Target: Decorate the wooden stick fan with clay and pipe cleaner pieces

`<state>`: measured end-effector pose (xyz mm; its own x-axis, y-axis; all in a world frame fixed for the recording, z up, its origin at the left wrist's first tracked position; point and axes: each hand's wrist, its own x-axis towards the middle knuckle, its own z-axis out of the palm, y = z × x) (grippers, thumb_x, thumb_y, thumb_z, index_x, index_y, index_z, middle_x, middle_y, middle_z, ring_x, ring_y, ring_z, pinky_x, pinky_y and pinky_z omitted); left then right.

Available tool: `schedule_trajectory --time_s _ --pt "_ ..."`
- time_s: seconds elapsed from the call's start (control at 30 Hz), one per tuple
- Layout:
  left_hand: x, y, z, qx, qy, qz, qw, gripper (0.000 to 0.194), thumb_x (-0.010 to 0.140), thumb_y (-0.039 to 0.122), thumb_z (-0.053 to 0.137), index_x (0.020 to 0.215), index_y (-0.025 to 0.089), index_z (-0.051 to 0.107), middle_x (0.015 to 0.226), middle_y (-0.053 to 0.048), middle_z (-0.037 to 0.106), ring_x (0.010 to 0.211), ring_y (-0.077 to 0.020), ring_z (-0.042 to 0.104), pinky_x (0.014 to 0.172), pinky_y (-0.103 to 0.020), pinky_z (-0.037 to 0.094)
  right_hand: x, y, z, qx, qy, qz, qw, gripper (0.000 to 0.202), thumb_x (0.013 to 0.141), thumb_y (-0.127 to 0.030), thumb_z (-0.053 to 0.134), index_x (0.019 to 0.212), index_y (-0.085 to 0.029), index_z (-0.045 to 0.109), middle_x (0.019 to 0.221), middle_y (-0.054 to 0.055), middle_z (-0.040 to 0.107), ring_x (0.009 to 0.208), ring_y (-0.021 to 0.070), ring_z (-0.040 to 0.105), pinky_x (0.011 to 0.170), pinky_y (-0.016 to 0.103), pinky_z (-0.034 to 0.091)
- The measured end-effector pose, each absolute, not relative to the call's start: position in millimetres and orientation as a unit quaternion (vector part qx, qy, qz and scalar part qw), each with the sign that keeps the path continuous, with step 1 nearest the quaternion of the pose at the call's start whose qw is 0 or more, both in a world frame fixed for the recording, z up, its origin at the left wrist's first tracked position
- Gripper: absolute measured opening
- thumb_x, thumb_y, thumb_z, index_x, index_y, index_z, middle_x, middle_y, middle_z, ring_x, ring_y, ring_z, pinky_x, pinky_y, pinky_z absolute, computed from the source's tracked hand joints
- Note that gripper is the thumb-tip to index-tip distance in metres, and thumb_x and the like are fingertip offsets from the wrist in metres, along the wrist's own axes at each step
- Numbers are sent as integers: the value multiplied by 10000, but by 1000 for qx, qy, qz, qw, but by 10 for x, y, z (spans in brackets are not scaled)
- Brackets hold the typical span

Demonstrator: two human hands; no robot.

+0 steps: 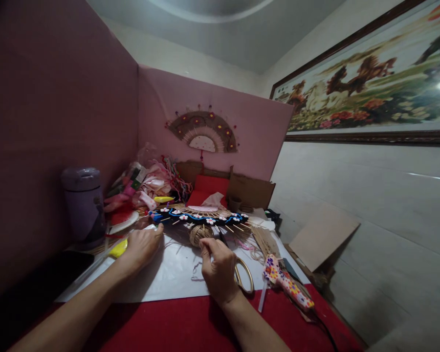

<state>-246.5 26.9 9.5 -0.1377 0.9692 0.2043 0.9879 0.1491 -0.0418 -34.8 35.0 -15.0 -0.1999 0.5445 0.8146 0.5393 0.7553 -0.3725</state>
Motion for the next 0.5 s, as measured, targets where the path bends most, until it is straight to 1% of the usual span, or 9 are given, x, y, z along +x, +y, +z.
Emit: schedule_trajectory --time_s 0.13,0.27,0.37,0.5 --pt "-2542 316 65 -639 -761 -65 93 472 829 18 277 1239 85 500 849 -207 688 800 -290 665 656 -364 463 -354 343 -155 -342 -776 9 529 141 871 -214 496 854 -178 631 700 31 629 661 154 579 603 238 392" --pt "-2549 320 98 -621 -773 -77 100 446 826 3 268 1177 38 540 823 -230 685 792 -291 672 652 -359 478 -363 352 -163 -345 -779 16 523 142 872 -224 500 858 -180 634 704 29 630 647 146 575 601 233 389" --pt "-2537 307 153 -605 -785 -85 105 423 830 7 266 1120 14 573 823 -254 680 789 -310 675 645 -383 489 -370 345 -161 -349 -782 20 516 147 872 -228 498 844 -181 635 694 28 630 646 146 577 597 229 386" --pt "-2472 280 229 -599 -790 -84 99 405 820 -3 271 948 15 654 823 -272 677 816 -337 671 618 -394 491 -370 316 -157 -350 -787 19 508 155 873 -233 494 833 -182 635 684 26 635 636 145 581 584 224 382"
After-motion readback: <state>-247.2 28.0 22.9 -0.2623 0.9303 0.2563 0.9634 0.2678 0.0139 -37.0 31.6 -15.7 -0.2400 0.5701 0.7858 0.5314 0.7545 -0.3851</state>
